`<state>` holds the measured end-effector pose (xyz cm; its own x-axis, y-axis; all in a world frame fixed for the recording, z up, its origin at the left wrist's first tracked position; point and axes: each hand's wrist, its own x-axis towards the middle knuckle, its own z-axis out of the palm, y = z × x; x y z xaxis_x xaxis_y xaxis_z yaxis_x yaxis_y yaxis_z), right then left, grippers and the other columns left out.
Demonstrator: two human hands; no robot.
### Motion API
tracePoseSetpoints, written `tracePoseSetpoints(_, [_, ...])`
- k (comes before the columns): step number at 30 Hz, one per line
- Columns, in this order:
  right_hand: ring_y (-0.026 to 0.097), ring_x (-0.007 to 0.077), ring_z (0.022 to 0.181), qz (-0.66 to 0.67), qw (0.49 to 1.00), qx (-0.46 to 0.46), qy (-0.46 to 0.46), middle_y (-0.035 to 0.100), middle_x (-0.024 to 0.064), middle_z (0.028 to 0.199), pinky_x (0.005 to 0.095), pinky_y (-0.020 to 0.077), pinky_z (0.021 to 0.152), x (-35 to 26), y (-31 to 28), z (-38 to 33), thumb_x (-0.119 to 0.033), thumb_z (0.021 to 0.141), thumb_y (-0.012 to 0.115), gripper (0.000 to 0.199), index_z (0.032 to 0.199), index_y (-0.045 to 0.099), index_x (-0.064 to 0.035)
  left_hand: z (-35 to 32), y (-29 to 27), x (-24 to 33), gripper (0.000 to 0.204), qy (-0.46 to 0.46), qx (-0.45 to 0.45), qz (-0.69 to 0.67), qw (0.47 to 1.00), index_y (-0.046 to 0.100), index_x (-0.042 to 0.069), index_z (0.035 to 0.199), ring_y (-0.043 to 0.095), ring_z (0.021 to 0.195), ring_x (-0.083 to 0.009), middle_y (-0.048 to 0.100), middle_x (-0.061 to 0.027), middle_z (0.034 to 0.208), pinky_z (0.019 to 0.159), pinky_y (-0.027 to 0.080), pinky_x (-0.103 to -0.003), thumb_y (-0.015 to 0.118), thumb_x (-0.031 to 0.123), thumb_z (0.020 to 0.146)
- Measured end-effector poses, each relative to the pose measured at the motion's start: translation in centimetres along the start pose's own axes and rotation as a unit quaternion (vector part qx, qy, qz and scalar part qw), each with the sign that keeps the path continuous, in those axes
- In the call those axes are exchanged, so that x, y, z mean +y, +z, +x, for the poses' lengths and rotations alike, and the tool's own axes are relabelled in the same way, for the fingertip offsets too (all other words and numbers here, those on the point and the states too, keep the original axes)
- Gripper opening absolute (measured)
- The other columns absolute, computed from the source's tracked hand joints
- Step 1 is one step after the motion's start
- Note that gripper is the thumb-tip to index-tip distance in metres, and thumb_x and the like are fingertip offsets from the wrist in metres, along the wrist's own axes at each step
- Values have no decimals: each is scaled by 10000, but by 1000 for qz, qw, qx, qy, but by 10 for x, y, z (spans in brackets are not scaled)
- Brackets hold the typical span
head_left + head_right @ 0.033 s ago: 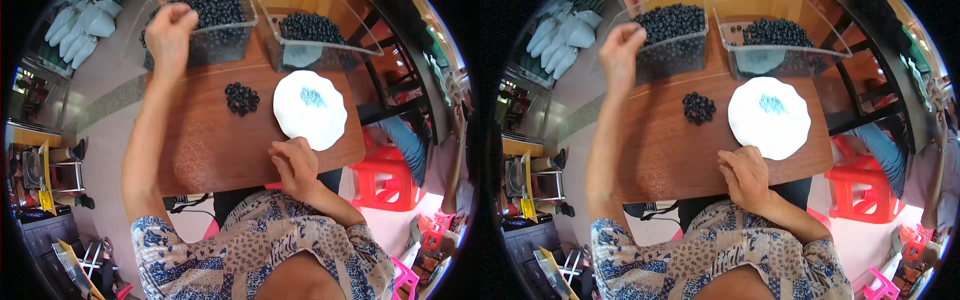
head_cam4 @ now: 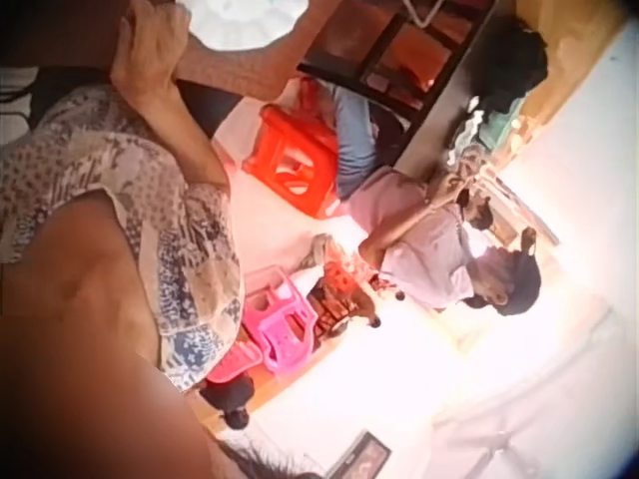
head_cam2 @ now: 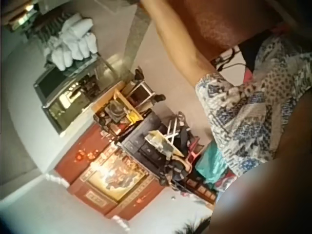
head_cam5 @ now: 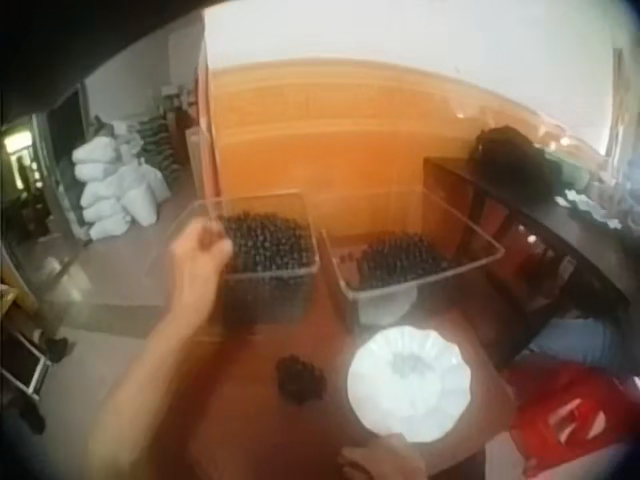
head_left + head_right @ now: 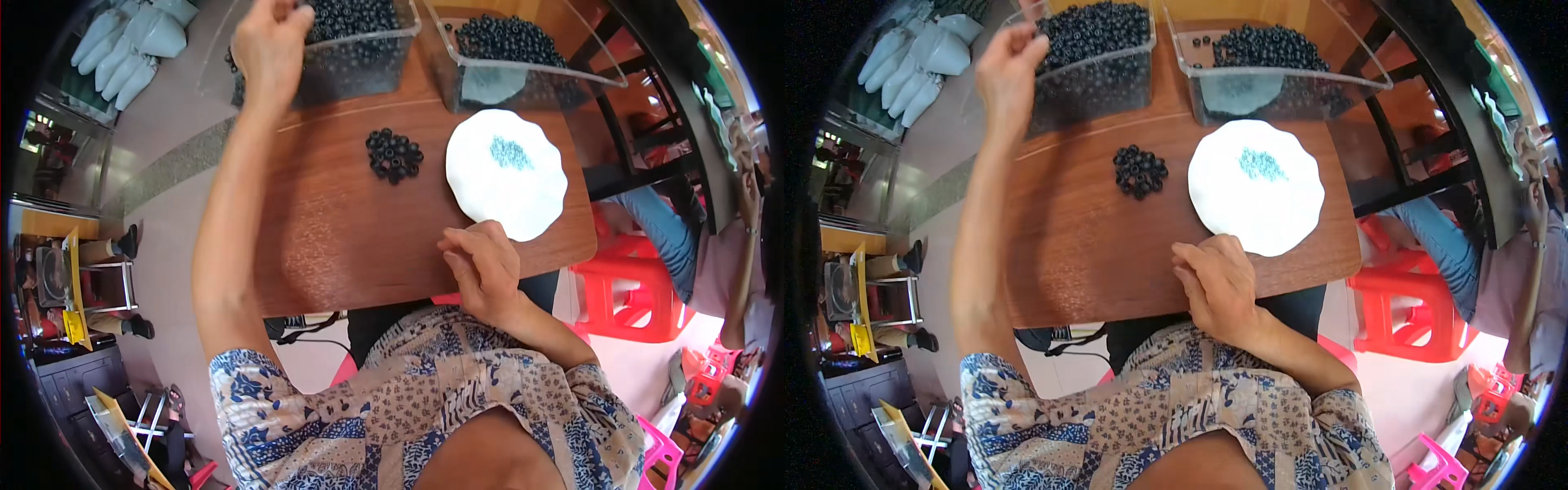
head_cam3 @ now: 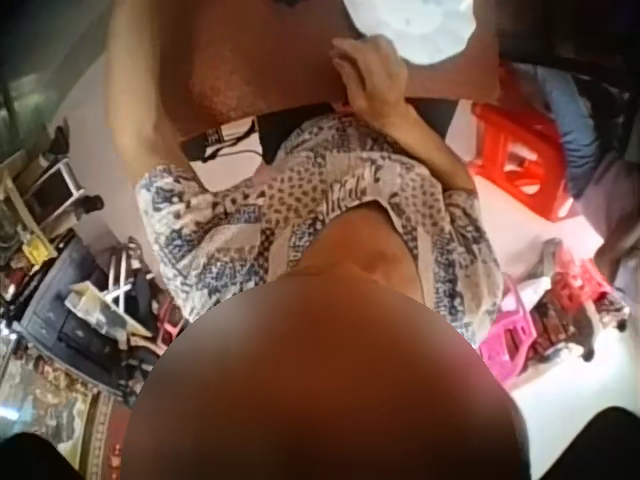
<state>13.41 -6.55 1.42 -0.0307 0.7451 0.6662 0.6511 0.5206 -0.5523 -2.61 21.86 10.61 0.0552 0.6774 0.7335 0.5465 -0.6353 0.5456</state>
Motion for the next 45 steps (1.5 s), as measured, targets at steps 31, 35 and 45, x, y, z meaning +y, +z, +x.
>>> tracePoseSetpoints(31, [493,235,630,2,999,-30,27,574,94,689,324,388,560,10,9,-14,105,673,659,278,941,609,52,-147,-12,-37,271,22,-323,-13,946,691,61,973,565,884,-184,595,-42,863,732,464,-318,706,5,709])
tracePoseSetpoints(35, [491,233,623,1,999,-32,25,577,94,692,323,387,558,9,11,-15,105,674,661,273,937,609,52,-148,-13,-34,282,9,-314,-28,949,688,64,985,562,865,-180,591,-41,873,729,461,-313,718,21,709])
tracePoseSetpoints(45, [524,213,673,-13,997,-56,47,639,75,750,294,431,596,5,5,-17,101,714,647,256,959,618,33,-158,-29,-13,211,-224,-318,-222,894,666,9,986,551,760,-118,612,-43,881,667,443,-253,688,75,787])
